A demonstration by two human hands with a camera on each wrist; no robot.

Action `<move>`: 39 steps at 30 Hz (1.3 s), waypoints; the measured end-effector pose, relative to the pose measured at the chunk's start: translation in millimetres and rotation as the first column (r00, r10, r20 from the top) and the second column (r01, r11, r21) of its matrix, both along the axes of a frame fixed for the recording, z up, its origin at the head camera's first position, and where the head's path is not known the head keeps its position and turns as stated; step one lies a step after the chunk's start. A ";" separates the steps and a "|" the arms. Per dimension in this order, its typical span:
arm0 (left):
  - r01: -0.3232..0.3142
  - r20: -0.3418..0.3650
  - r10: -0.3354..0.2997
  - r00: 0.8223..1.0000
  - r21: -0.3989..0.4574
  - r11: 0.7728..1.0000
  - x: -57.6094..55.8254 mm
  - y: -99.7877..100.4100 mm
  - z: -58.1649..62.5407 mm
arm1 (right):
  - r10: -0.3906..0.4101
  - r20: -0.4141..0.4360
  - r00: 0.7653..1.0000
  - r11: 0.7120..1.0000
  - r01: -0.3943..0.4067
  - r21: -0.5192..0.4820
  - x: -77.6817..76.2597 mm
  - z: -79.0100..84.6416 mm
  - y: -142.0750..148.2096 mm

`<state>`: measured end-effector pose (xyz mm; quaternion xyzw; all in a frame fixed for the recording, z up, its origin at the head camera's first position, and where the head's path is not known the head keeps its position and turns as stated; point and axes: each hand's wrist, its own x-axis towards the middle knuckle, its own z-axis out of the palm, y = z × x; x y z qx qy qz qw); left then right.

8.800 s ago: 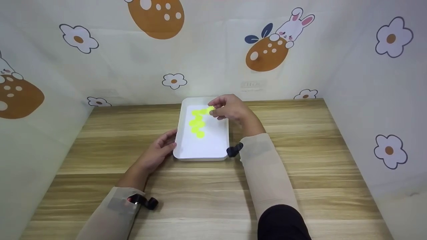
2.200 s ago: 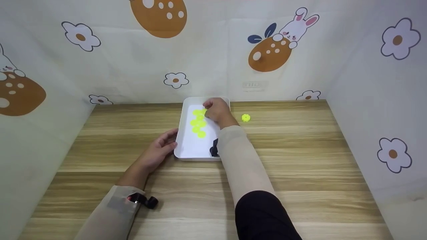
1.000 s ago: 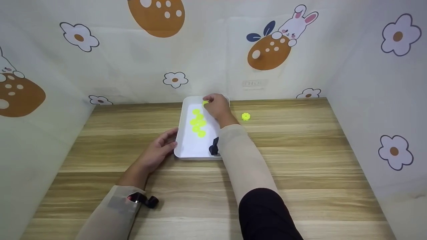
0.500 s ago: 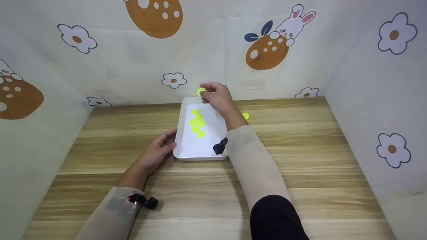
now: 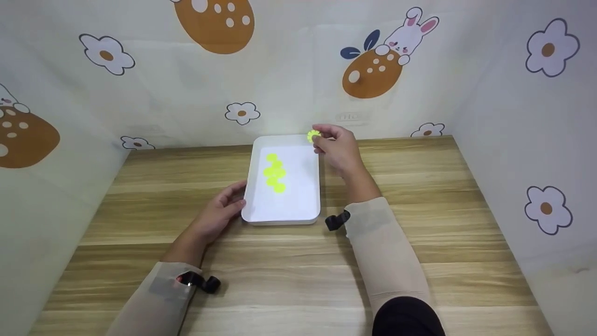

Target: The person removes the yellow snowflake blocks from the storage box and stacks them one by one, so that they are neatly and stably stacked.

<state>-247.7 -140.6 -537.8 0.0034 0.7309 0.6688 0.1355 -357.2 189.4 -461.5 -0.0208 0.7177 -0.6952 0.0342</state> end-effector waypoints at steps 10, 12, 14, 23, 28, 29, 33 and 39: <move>-0.005 0.008 0.006 1.000 -0.022 1.000 -0.5 0.3 -0.8 | -0.077 0.039 0.996 0.996 0.078 -0.031 7.5 -3.3 35.7; -0.007 0.009 0.007 1.000 -0.022 1.000 -0.4 0.7 -0.5 | -0.086 0.067 0.994 0.996 0.088 -0.017 6.3 -5.5 39.4; -0.012 0.016 0.012 1.000 -0.024 1.000 -0.2 0.9 0.2 | -0.095 0.100 0.990 0.995 0.095 0.005 4.5 -8.7 43.1; 0.000 -0.007 0.000 1.000 0.007 1.000 0.2 0.2 -0.4 | -0.093 0.210 0.973 0.989 0.114 -0.089 -4.7 -33.3 58.6; -0.010 0.004 0.010 1.000 -0.003 1.000 -0.7 -0.1 -0.2 | -0.093 0.223 0.970 0.992 0.109 -0.061 -9.5 -45.3 62.7; -0.012 0.010 0.012 1.000 -0.005 1.000 -0.8 -0.1 -0.1 | -0.095 0.223 0.970 0.993 0.109 -0.051 -10.1 -47.0 63.3; -0.012 0.018 0.012 1.000 -0.008 1.000 -0.3 -0.1 0.6 | -0.118 0.226 0.967 0.992 0.125 -0.016 -11.3 -51.2 64.7; -0.012 0.038 0.012 0.999 -0.022 1.000 -0.2 0.0 1.0 | -0.129 0.249 0.960 0.989 0.143 -0.039 -12.3 -55.0 65.8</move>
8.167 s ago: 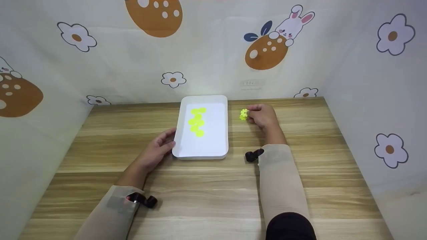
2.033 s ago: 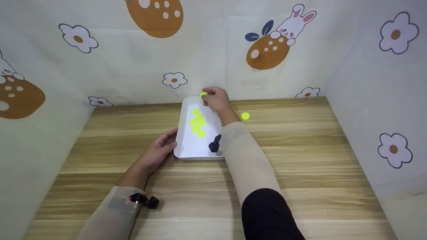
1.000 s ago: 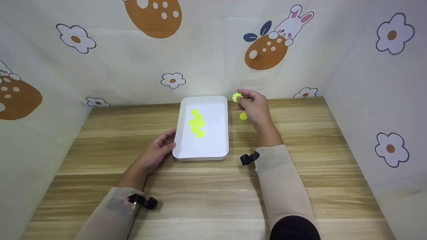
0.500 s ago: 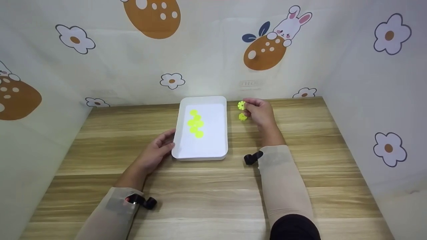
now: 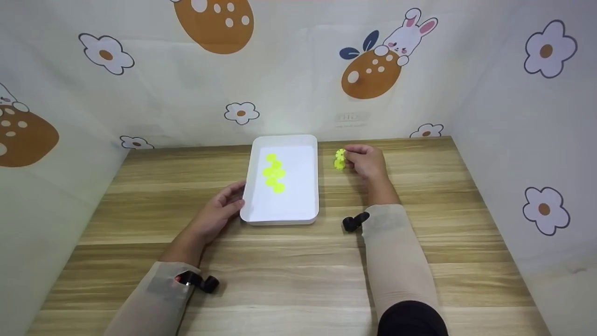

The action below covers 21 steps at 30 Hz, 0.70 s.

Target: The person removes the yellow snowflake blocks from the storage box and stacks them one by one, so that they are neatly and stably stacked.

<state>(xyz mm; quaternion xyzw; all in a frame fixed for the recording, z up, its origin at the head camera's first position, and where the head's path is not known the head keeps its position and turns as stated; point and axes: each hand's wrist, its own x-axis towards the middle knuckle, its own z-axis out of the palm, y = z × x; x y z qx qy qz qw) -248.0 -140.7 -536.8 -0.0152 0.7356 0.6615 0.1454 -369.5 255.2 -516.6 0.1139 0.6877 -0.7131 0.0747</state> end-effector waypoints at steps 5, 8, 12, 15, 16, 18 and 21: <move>-0.007 0.005 0.007 1.000 -0.002 1.000 0.1 -0.4 -0.3 | 0.013 0.024 1.000 1.000 -0.014 0.023 -0.6 -2.2 1.3; -0.006 -0.002 0.006 1.000 0.004 1.000 0.7 -0.5 -0.3 | 0.030 0.036 0.999 0.997 -0.032 0.067 -1.1 -3.3 2.7; 0.007 -0.030 -0.007 1.000 0.022 1.000 1.1 -0.8 -1.5 | 0.050 0.040 0.998 0.996 -0.053 0.074 -1.1 -4.4 4.3; 0.015 -0.043 -0.014 0.999 0.031 0.999 0.8 -0.9 -2.7 | 0.060 0.036 0.998 0.995 -0.062 0.079 -0.2 -4.3 5.0; 0.014 -0.042 -0.012 0.999 0.031 0.999 0.7 -0.9 -2.7 | 0.060 0.035 0.998 0.995 -0.063 0.084 -0.2 -4.5 5.2; 0.014 -0.041 -0.013 0.999 0.028 1.000 0.1 -0.8 -2.9 | 0.059 0.036 0.998 0.993 -0.062 0.097 -0.5 -4.7 5.3; 0.013 -0.038 -0.012 0.999 0.022 1.000 -0.2 -0.8 -2.3 | 0.059 0.038 0.998 0.991 -0.063 0.120 -2.3 -6.1 5.6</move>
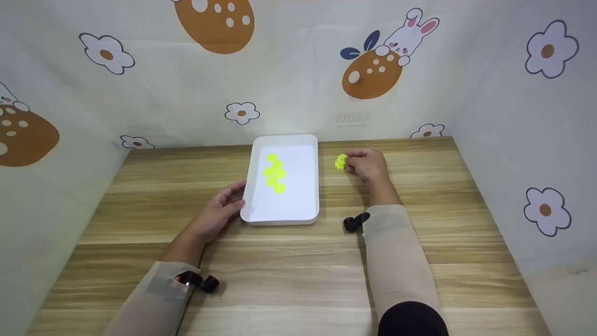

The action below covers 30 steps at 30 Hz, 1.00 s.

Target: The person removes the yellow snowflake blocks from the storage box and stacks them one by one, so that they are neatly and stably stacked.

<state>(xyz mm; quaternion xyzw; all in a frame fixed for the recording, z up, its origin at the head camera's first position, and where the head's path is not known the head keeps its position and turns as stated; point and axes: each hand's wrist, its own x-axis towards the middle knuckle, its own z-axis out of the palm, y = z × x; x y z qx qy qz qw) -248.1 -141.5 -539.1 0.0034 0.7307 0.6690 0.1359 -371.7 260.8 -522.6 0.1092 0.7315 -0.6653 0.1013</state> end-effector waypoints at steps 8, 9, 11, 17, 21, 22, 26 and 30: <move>-0.006 0.012 0.006 1.000 -0.011 1.000 0.8 -0.4 0.6 | -0.004 -0.010 1.000 0.998 0.004 0.063 0.7 0.7 -3.9; -0.003 0.013 0.004 1.000 -0.012 1.000 0.9 -0.4 0.5 | -0.003 -0.012 1.000 0.997 0.004 0.080 1.2 1.1 -4.1; 0.001 0.011 -0.001 1.000 -0.011 1.000 0.9 -0.4 0.7 | 0.000 -0.017 1.000 0.994 0.002 0.112 2.0 1.8 -4.2; 0.007 0.007 -0.007 1.000 0.004 1.000 0.6 0.0 1.1 | 0.012 -0.010 1.000 0.982 -0.010 0.189 3.3 2.8 -3.9; 0.004 0.003 -0.004 1.000 0.005 1.000 0.6 0.7 0.9 | 0.017 0.006 1.000 0.985 -0.018 0.173 3.9 2.5 -3.7; 0.002 0.002 -0.002 1.000 0.006 1.000 0.6 0.9 0.9 | 0.017 0.008 1.000 0.986 -0.018 0.166 4.2 2.6 -3.8; -0.004 -0.006 0.004 1.000 0.016 1.000 0.8 1.4 0.7 | 0.017 0.006 1.000 0.987 -0.017 0.161 4.5 2.6 -3.8; -0.009 -0.006 0.009 1.000 0.012 1.000 0.6 1.5 0.6 | 0.014 0.003 1.000 0.987 -0.014 0.162 4.0 2.0 -3.7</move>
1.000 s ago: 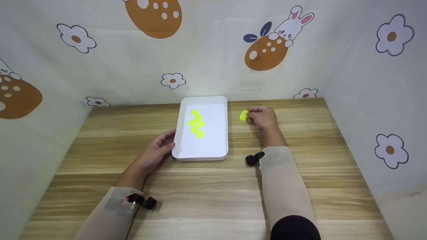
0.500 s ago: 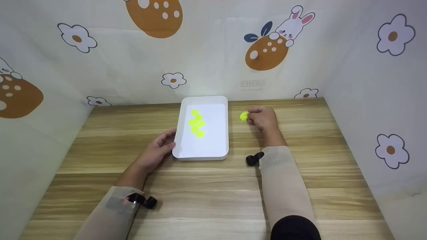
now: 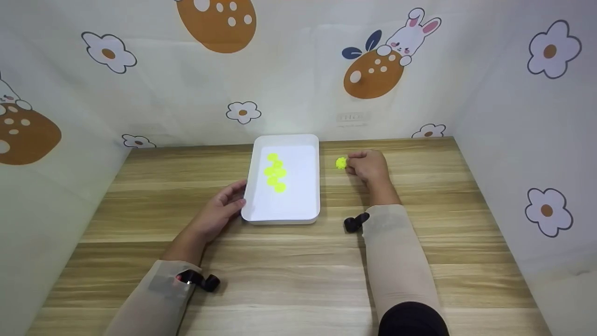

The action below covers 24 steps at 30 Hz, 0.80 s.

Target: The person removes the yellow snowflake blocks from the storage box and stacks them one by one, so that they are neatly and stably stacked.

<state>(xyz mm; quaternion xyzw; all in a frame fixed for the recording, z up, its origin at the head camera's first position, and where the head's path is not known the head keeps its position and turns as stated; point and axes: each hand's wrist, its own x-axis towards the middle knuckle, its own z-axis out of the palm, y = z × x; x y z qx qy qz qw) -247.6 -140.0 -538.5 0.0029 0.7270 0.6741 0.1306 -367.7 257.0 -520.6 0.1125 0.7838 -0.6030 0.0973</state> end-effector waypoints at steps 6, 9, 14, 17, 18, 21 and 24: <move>-0.002 0.009 0.002 1.000 -0.006 1.000 -0.5 0.3 0.2 | -0.024 0.017 1.000 1.000 0.025 -0.009 -0.4 1.0 -0.7; -0.002 0.014 0.002 1.000 -0.004 1.000 -0.7 0.3 0.4 | -0.035 0.020 0.999 0.999 0.035 -0.008 -0.2 3.1 -1.8; 0.005 0.007 -0.005 1.000 0.008 1.000 -1.0 0.6 0.0 | -0.044 -0.002 0.999 0.998 0.044 -0.052 0.4 7.2 -4.8; 0.007 0.000 -0.007 1.000 0.011 1.000 -0.6 0.7 -0.1 | -0.036 -0.014 0.999 0.994 0.035 -0.101 0.6 8.8 -8.2; 0.006 -0.002 -0.006 1.000 0.005 1.000 -0.3 0.7 0.0 | -0.028 -0.020 0.999 0.993 0.026 -0.117 0.9 9.5 -9.8; 0.002 -0.004 -0.002 1.000 -0.016 1.000 0.5 0.5 0.5 | 0.011 -0.035 0.999 0.990 -0.015 -0.141 1.9 11.7 -15.0; -0.001 -0.009 0.001 1.000 -0.031 1.000 1.2 0.0 1.3 | 0.050 -0.049 0.998 0.988 -0.057 -0.144 3.0 15.0 -19.7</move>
